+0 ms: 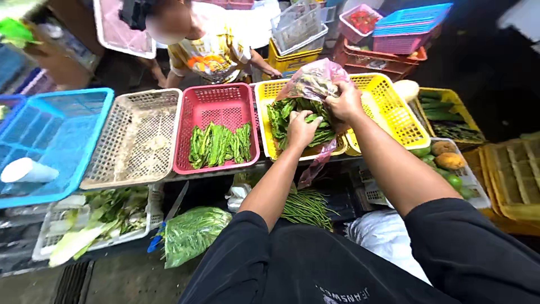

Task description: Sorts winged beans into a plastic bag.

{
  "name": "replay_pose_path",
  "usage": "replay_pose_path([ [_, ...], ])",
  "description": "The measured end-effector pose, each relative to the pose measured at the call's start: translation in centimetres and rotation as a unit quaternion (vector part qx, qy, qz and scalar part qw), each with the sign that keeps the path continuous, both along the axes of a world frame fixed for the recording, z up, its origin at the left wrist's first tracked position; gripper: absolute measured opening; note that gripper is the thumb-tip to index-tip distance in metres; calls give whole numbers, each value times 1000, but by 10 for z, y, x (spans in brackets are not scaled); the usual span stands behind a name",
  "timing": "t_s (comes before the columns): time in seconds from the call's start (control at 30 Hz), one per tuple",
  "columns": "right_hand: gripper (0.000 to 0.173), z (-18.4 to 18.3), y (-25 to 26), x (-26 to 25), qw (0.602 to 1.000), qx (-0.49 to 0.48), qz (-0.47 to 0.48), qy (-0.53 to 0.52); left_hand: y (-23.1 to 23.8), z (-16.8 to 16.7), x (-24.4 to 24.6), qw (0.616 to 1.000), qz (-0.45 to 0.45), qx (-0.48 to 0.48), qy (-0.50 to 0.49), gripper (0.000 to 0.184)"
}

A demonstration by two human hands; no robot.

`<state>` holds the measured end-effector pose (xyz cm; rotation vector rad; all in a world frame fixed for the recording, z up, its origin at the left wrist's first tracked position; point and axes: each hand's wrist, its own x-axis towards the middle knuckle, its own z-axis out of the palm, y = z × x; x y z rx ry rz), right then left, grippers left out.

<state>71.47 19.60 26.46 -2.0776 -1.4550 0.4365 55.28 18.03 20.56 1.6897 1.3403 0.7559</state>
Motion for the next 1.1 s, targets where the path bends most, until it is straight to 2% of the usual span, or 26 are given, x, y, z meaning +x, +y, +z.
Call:
replay_pose_path([
  [0.07, 47, -1, 1, 0, 1000, -4, -7, 13, 5, 4, -2, 998, -52, 23, 35, 43],
  [0.2, 47, -7, 3, 0, 998, -3, -14, 54, 11, 8, -32, 994, -89, 49, 27, 31],
  [0.37, 50, -15, -2, -5, 997, 16, -35, 60, 19, 12, -123, 995, -27, -28, -91, 31],
  [0.47, 50, -16, -3, -6, 997, 18, -36, 59, 14, 22, -194, 984, 31, -35, -173, 29],
  [0.57, 49, -21, -1, -11, 997, 18, -48, 54, 7, 13, -249, 986, 138, 41, -84, 28],
  [0.63, 50, -22, -2, -15, 997, 11, -56, 46, -2, -2, -267, 984, 163, 63, 20, 33],
  [0.67, 50, -21, -2, -17, 997, 10, -59, 42, -5, -10, -272, 986, 134, 50, 81, 37],
  [0.77, 49, -19, -3, -17, 997, 12, -57, 45, -8, -24, -277, 968, -70, -60, 234, 52],
  [0.83, 49, -20, -5, -16, 997, 18, -53, 46, -8, -25, -283, 966, -83, -66, 234, 45],
  [0.93, 49, -23, -4, -12, 997, 20, -54, 43, 1, -19, -295, 976, -23, -45, 212, 32],
  [1.0, 49, -25, -4, -9, 998, 15, -46, 44, 8, -19, -291, 973, 0, -46, 225, 33],
  [1.1, 49, -22, -5, -6, 998, 13, -36, 44, 18, -26, -270, 964, -11, -53, 259, 38],
])
